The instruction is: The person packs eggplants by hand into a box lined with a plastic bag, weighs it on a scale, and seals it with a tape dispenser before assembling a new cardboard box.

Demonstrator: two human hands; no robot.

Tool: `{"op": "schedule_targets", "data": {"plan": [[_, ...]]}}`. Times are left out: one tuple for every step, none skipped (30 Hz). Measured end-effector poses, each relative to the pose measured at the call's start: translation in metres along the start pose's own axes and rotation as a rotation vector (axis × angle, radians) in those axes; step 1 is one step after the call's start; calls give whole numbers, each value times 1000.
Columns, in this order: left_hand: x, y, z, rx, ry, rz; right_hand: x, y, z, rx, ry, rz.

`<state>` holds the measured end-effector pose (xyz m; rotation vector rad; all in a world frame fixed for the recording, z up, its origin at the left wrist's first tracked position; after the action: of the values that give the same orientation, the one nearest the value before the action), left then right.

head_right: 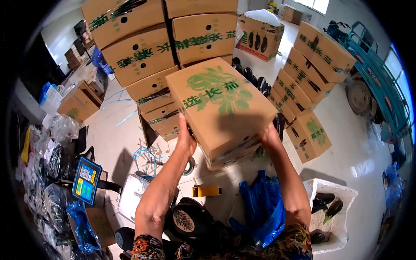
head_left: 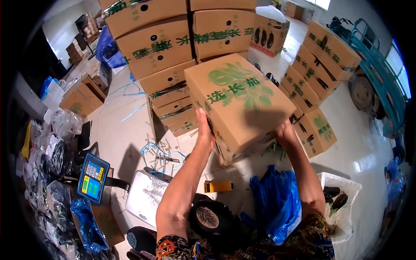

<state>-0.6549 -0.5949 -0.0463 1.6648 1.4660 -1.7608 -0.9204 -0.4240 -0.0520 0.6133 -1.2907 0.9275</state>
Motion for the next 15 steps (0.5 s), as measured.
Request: {"op": "schedule_targets", "data": {"plan": [[0,-1,0,-5,-2,16,25,-7,-18,20,-6,-191],[-2,-7,-1,36,-1,44,21,-7,-22,-26,-61,-33],[-6,-13,-2,75,2,68,17,-7,-26,-81,-108,133],[-3,-18,-2,112,11,89,18,-12,-31,-144,-147,294],[16,-17,9,160,69,47,24,-9,-33,-244,-147,349],[23,-17,22,59,18,84,25,-6,-31,-398,-195,499],[21,-20,28,-44,-29,126,26,-3,-31,-564,-217,652],[21,-18,27,-116,-54,157,18,-1,-24,-541,-255,625],[11,-38,13,93,60,47,4,12,-20,-526,-293,597],[14,-35,21,109,77,25,-16,35,-13,-513,-321,573],[17,-32,29,126,93,3,-34,35,10,-182,-251,864],[-1,-39,15,170,113,-12,-49,35,21,171,-258,1121],[2,-33,21,149,48,24,-30,20,18,-184,-229,926],[11,-24,33,121,-18,59,-14,20,7,-518,-200,707],[14,-19,39,95,-86,95,-7,13,9,-452,-192,640]]}}
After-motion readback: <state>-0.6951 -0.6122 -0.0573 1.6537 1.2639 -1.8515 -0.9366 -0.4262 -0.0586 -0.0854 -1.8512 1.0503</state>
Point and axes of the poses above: each hand's wrist, its own z-axis towards the middle knuckle, its own y-axis out of the back of the hand, x = y × z, the point moved 9 cm from there along z, towards the middle knuckle, and after that the axes turned 14 degrees about z, right-handed, at the moved point
